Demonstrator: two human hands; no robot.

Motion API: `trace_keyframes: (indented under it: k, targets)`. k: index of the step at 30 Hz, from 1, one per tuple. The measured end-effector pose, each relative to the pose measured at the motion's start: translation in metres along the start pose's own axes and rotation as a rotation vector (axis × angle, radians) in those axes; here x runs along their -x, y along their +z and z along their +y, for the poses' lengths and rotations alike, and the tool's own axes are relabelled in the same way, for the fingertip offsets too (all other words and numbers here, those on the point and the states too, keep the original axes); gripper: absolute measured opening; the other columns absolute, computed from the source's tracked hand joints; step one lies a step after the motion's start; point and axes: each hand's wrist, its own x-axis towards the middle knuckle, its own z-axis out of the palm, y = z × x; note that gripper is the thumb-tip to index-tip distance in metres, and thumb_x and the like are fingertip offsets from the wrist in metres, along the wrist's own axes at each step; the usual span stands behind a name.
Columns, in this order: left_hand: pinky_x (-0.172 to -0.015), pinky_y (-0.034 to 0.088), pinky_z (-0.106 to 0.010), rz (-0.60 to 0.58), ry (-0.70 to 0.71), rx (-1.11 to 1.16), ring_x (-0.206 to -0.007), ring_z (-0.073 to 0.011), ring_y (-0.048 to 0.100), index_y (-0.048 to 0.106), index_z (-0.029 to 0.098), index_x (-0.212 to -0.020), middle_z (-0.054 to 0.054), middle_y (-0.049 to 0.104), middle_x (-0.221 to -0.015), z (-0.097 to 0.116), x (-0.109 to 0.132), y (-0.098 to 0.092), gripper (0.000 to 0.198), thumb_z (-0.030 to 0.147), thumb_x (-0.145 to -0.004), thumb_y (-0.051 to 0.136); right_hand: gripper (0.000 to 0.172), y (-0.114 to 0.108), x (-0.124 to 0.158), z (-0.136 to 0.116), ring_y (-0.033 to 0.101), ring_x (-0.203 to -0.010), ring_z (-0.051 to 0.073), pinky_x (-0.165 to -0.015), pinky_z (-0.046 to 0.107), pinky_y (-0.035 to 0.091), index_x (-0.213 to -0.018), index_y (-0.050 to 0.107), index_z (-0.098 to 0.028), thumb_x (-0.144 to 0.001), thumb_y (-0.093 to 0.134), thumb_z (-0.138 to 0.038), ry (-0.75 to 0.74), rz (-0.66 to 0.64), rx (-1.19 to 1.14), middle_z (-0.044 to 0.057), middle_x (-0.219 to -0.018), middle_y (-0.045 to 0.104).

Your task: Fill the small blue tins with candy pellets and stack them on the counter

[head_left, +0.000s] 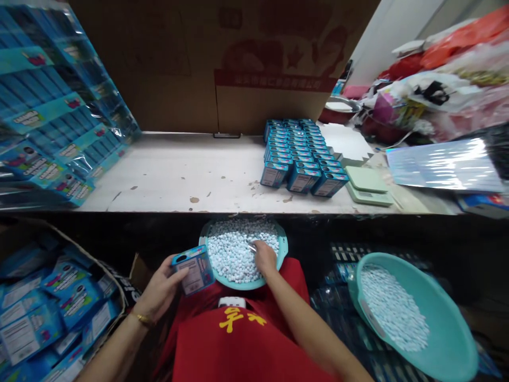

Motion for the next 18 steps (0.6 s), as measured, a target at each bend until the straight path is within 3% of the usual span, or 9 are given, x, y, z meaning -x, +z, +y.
trace_keyframes:
  k: [3,7,12,18]
  targets:
    - [-0.076,0.047,-0.029,-0.007,0.070,-0.033,-0.083,-0.0149,0.059,0.051,0.019,-0.096,-0.002,0.062,-0.091,-0.007,-0.023,0.006,0.040,0.025,-0.061,0.068,0.028,0.017,-0.016,-0.003,0.056,-0.089,0.018,-0.077,0.029,0.039,-0.092,0.063,-0.024,-0.076,0.041,-0.018,-0.012,0.044,-0.241,0.003,-0.096,0.063]
    - [-0.077,0.046,-0.031,-0.017,0.189,-0.168,-0.083,-0.0158,0.058,0.049,0.017,-0.100,-0.003,0.061,-0.092,-0.014,-0.046,0.011,0.044,0.029,-0.061,0.067,0.023,0.010,-0.020,0.012,0.057,-0.085,0.016,-0.077,0.028,0.042,-0.085,0.065,-0.020,-0.073,0.045,-0.019,-0.086,0.022,-0.432,0.003,-0.089,0.066]
    - [-0.079,0.045,-0.033,-0.044,0.371,-0.446,-0.085,-0.0180,0.057,0.051,0.016,-0.100,-0.005,0.060,-0.093,-0.017,-0.068,0.022,0.045,0.032,-0.060,0.064,0.025,-0.030,-0.011,0.018,0.058,-0.081,0.016,-0.073,0.029,0.044,-0.085,0.066,-0.018,-0.072,0.045,-0.019,-0.168,0.004,-0.523,0.004,-0.086,0.066]
    - [-0.081,0.042,-0.031,-0.117,0.526,-0.761,-0.085,-0.0179,0.055,0.050,0.016,-0.102,-0.004,0.059,-0.091,-0.015,-0.077,0.047,0.040,0.033,-0.066,0.058,0.025,-0.095,-0.004,-0.002,0.058,-0.073,0.016,-0.067,0.026,0.044,-0.084,0.067,-0.016,-0.071,0.046,-0.022,-0.266,-0.088,-0.543,0.005,-0.081,0.067]
